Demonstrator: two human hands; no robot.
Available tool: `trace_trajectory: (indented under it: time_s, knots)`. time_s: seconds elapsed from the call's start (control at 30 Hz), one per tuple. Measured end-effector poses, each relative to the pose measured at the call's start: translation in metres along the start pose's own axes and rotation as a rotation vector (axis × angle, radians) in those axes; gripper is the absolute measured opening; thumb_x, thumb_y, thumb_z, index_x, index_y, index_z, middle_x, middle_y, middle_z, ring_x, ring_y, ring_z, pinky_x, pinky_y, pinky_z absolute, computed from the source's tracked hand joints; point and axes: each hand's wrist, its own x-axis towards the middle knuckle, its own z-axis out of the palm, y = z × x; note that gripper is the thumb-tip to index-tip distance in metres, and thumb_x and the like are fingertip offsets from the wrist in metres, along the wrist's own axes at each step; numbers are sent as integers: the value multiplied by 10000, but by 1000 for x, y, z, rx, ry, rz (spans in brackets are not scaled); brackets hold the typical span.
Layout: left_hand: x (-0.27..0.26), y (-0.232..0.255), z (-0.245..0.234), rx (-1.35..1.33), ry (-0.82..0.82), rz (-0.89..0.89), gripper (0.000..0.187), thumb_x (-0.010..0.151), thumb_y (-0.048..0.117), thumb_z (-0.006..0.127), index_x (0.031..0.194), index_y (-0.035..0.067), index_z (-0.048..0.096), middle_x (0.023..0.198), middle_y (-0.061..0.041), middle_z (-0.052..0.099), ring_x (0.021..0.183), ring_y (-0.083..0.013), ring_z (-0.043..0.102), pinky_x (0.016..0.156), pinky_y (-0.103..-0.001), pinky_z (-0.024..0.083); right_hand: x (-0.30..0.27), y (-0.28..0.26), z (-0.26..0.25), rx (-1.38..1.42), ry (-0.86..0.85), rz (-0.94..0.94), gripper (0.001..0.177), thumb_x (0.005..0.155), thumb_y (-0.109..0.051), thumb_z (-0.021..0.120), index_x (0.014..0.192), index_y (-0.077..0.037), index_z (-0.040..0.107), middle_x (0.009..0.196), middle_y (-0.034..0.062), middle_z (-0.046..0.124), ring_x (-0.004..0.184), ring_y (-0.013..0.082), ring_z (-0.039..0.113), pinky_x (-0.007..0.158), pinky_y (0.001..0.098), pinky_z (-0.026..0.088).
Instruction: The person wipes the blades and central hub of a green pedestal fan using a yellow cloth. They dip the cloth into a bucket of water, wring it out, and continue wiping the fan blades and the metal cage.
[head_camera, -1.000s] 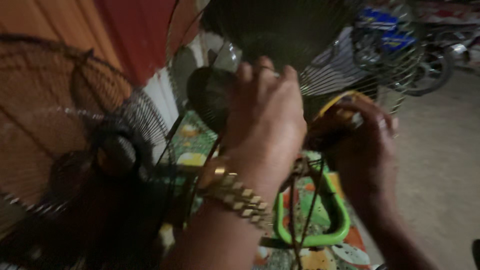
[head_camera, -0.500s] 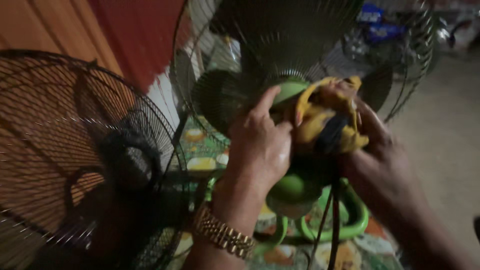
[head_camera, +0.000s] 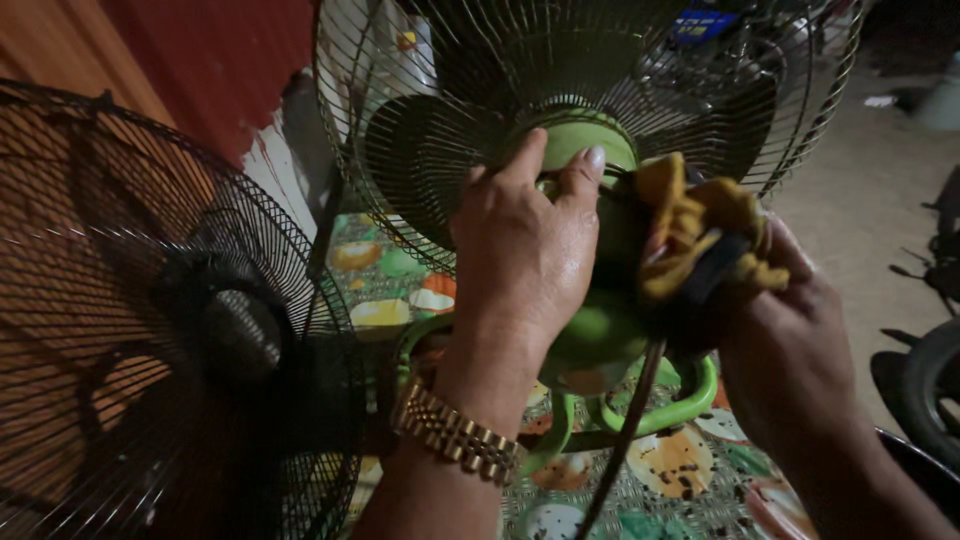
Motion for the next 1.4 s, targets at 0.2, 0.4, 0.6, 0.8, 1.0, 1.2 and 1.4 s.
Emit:
trace_trajectory:
  time_s: [0.2, 0.4, 0.6, 0.8, 1.0, 1.2, 1.4]
  knots:
    - [-1, -6, -9, -185, -118, -21, 651, 967, 546, 568, 1429, 88, 545, 1202, -187, 678, 1101, -345, 668, 952, -461, 529, 8, 6, -6, -228, -259, -142, 339, 1019, -104, 527, 1355, -97, 564, 1199, 61, 650, 1039, 149, 625, 872, 294, 535]
    - [-12, -17, -33, -447, -193, 76, 458, 860, 378, 721, 1202, 87, 629, 1005, -46, 721, 887, -153, 750, 734, -302, 661, 26, -13, -14, -247, -182, -18, 378, 1019, -171, 546, 1389, -98, 562, 1230, 78, 650, 1058, 172, 650, 858, 318, 556]
    - [-14, -24, -35, -520, -76, 214, 197, 885, 210, 751, 1006, 55, 758, 936, -45, 774, 848, -143, 761, 737, -283, 660, 34, -38, 7, -341, -214, -26, 428, 1019, -237, 565, 1423, -99, 560, 1261, 95, 651, 1076, 196, 676, 844, 342, 576]
    - [-16, -21, -38, -446, -78, 263, 148, 953, 129, 663, 1058, 104, 765, 954, -34, 785, 783, -123, 761, 697, -268, 611, 41, -51, 29, -506, -250, -88, 485, 1019, -303, 584, 1458, -100, 558, 1292, 112, 652, 1095, 220, 702, 830, 366, 597]
    - [-19, -13, -39, -487, -100, 155, 200, 899, 146, 713, 1084, 92, 768, 951, -36, 808, 783, -95, 776, 720, -255, 645, 49, -43, 31, -426, -165, -11, 534, 993, -355, 583, 1459, -98, 549, 1251, 115, 704, 1048, 220, 738, 799, 360, 623]
    - [-30, 8, -40, -367, -65, -12, 222, 903, 196, 681, 1092, 115, 765, 934, -38, 785, 693, -92, 722, 632, -276, 597, 37, -22, 1, -175, -169, 53, 528, 1056, -304, 592, 1533, -77, 572, 1168, 151, 702, 732, 132, 599, 522, 248, 506]
    - [-28, 18, -37, -320, -127, -98, 252, 930, 179, 662, 1162, 94, 712, 886, -103, 778, 644, -149, 714, 566, -317, 585, 36, -20, -3, -148, -131, 102, 507, 1026, -276, 585, 1480, -49, 600, 1041, 137, 690, 664, 108, 570, 507, 238, 483]
